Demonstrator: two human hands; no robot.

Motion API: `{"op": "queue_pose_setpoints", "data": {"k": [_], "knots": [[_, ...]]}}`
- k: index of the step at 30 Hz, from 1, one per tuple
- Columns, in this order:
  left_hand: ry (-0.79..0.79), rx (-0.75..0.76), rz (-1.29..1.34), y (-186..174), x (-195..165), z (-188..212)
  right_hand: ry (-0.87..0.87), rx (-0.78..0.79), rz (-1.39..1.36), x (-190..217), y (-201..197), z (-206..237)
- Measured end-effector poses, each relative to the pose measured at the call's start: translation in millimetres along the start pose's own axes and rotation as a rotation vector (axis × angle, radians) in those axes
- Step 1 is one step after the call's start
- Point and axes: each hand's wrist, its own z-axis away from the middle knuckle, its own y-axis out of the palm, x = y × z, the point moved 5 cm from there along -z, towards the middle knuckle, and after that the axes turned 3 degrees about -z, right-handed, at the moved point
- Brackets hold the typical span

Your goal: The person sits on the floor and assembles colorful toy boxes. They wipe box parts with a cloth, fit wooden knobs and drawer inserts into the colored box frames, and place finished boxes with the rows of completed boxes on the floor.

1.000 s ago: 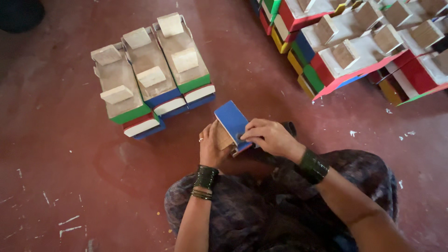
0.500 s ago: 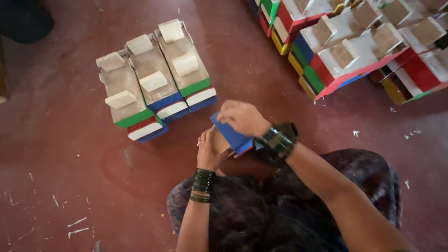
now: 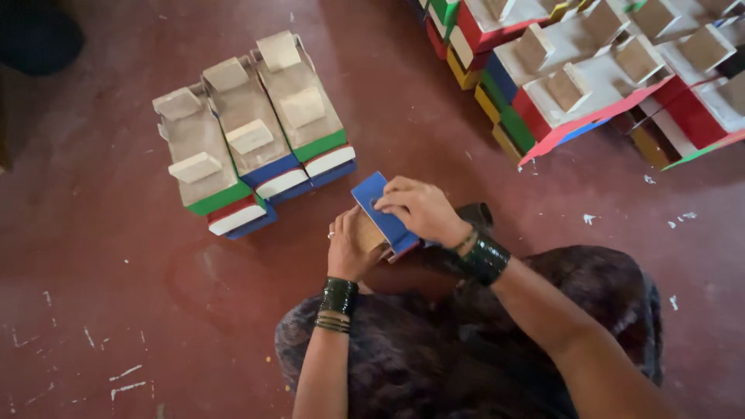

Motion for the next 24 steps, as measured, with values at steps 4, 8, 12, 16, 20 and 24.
{"op": "queue_pose_setpoints", "data": {"k": [4, 8, 12, 16, 20, 24], "knots": [[0.011, 0.004, -0.022, -7.6, -3.2, 4.5, 0.023, 0.053, -0.073, -8.0, 3.8, 32.0], [-0.058, 0.012, -0.082, -1.8, -7.3, 1.5, 0.078, -0.073, -0.152, -50.0, -13.0, 87.4], [-0.053, -0.106, -0.044, 6.6, -18.0, 5.0, 0.321, -0.594, -1.094, -130.6, -64.3, 150.6], [-0.153, -0.186, 0.006, 14.0, -7.3, 13.3, 0.195, -1.055, -0.408, -157.7, -170.4, 203.9], [-0.337, -0.312, 0.217, 19.8, 28.9, 15.5, -0.016, -1.256, -0.671, -141.4, -234.2, 223.8], [-0.492, -0.387, 0.297, 17.9, 75.0, 17.2, 0.031, -1.197, -0.676, -115.0, -228.4, 210.4]]}}
